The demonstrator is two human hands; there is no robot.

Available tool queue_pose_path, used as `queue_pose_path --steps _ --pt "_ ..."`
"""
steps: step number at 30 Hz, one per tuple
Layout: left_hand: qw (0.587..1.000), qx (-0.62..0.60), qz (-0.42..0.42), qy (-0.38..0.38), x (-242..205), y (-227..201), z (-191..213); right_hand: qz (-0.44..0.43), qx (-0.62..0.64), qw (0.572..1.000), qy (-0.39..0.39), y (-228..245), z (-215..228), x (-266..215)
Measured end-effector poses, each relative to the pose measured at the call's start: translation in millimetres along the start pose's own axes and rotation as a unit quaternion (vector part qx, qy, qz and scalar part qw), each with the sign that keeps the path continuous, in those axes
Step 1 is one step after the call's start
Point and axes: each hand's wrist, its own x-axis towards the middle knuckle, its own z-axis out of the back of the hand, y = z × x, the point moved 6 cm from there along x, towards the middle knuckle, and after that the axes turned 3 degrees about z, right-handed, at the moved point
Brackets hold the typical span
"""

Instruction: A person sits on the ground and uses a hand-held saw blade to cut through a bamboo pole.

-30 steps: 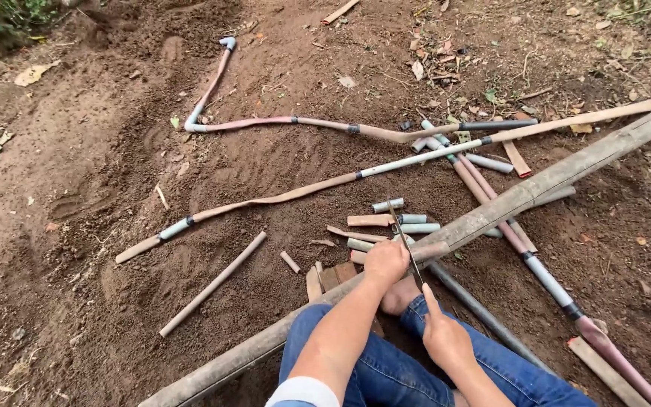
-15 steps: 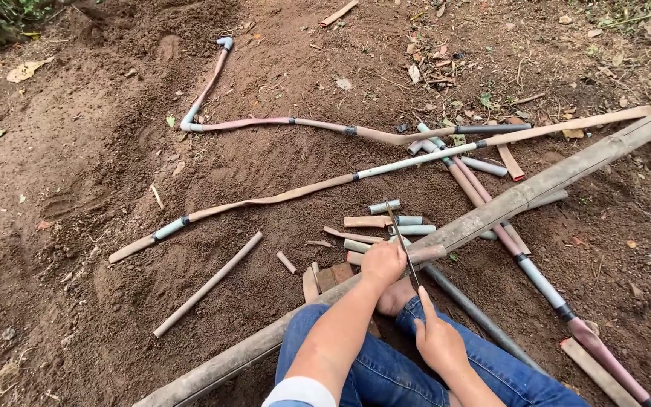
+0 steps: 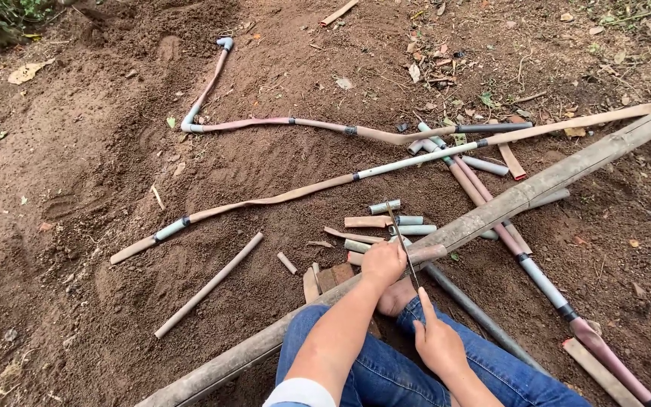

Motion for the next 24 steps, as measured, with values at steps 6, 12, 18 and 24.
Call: queue_pose_path --steps 6,12,18,24 --pt "0.997 -0.036 0.009 -0.070 -1 2 9 0.006 0.017 1.000 -0.014 -7 -5 -12" --pt "0.998 -0.050 0.036 -0.019 -2 1 19 -0.008 0.038 0.999 -0.019 -47 -40 -47" --pt "0.999 -0.039 0.032 -0.003 -5 -4 22 -0.021 0.016 0.999 -0.040 -70 -50 -41" --pt "0.991 -0.068 0.119 0.006 1 31 11 0.019 -0.028 0.999 -0.023 -22 0 11"
